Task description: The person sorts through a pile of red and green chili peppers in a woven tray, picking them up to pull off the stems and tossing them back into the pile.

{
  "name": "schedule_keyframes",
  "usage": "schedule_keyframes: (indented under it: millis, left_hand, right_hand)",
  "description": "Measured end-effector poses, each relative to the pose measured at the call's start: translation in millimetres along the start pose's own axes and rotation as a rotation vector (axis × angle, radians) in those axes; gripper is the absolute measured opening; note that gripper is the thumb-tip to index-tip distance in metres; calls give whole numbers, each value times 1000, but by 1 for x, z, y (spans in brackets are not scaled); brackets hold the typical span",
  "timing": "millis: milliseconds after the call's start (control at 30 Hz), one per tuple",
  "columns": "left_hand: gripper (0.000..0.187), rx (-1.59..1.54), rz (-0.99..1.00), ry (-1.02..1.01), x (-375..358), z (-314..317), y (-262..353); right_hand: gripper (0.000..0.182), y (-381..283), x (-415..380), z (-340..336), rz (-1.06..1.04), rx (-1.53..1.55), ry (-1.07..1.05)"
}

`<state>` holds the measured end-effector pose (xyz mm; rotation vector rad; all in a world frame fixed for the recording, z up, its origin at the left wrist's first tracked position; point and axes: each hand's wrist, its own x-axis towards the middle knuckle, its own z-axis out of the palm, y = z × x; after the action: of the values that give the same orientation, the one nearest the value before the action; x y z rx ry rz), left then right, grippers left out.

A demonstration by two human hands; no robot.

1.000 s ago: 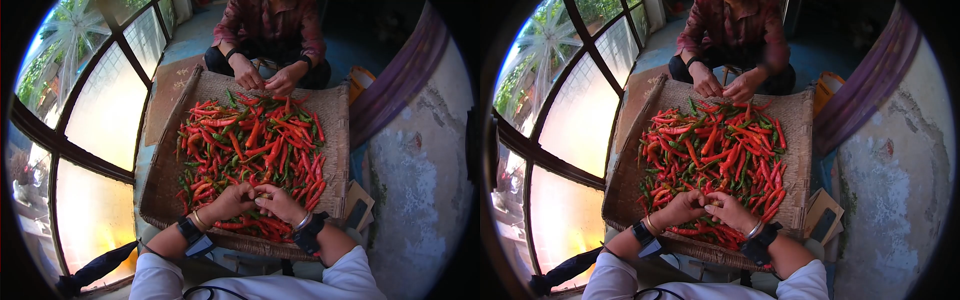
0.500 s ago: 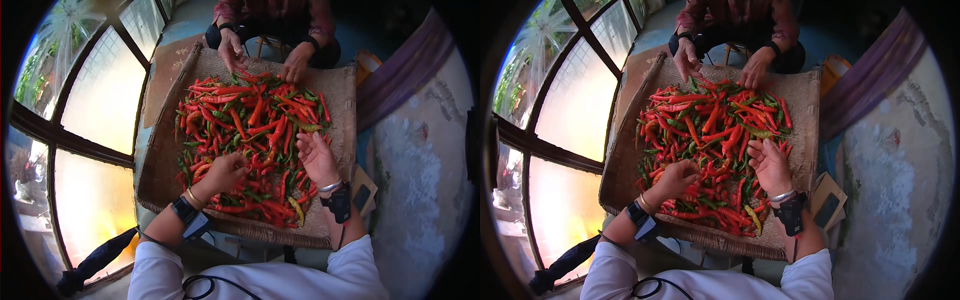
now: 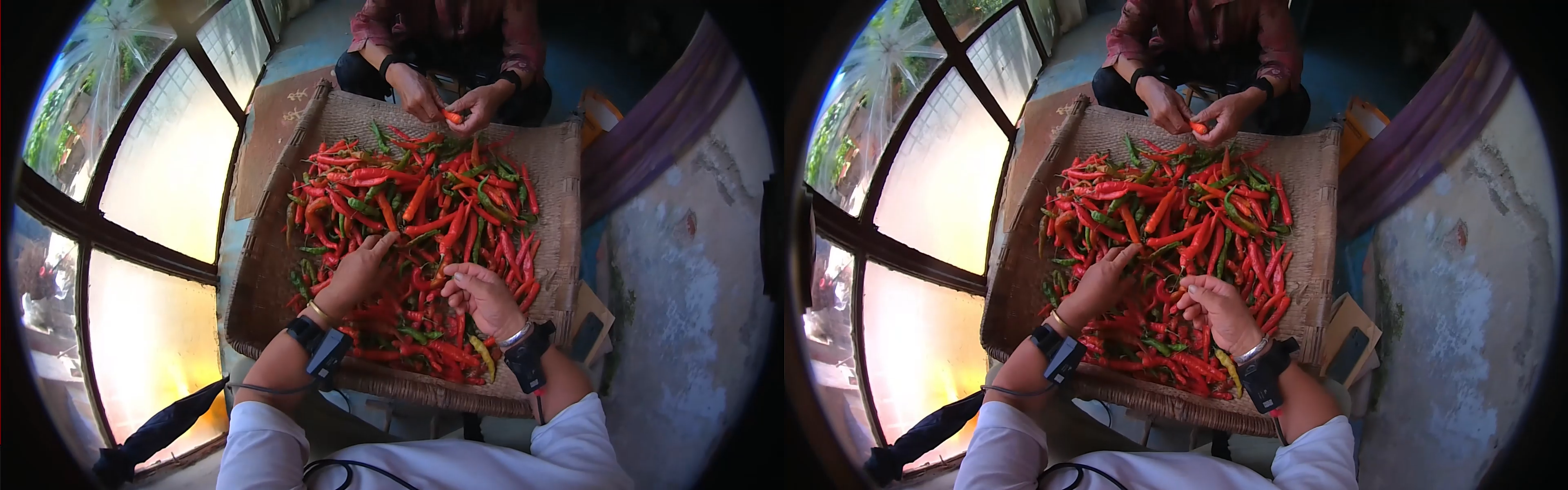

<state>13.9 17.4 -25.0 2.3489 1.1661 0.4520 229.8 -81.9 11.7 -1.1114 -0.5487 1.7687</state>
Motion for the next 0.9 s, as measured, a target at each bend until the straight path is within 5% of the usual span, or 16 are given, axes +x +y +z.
schedule_keyframes:
  millis: [100,333,400,533,567,733,900]
  left_hand:
    - [47,-14,168,-28,0,3,1]
    - [21,-202,174,37,0,6,6]
    - [9,-685,-152,-104,-3,7,19]
    - [54,-886,-156,-326,-10,-9,51]
    - [73,-723,-111,-408,-10,-15,56]
    - [72,-666,20,-385,-19,-18,69]
    - [68,-576,108,-311,-21,-6,62]
  right_hand:
    - [21,3,0,3,32,-14,-21]
    - [22,10,-1,6,52,-93,-47]
    - [23,11,-2,6,50,-123,-55]
    - [29,13,-5,16,-7,-406,-54]
    - [31,13,-8,20,-40,-421,-53]
    - [36,14,-12,21,50,-307,-81]
    - [25,21,-6,18,-90,-364,-62]
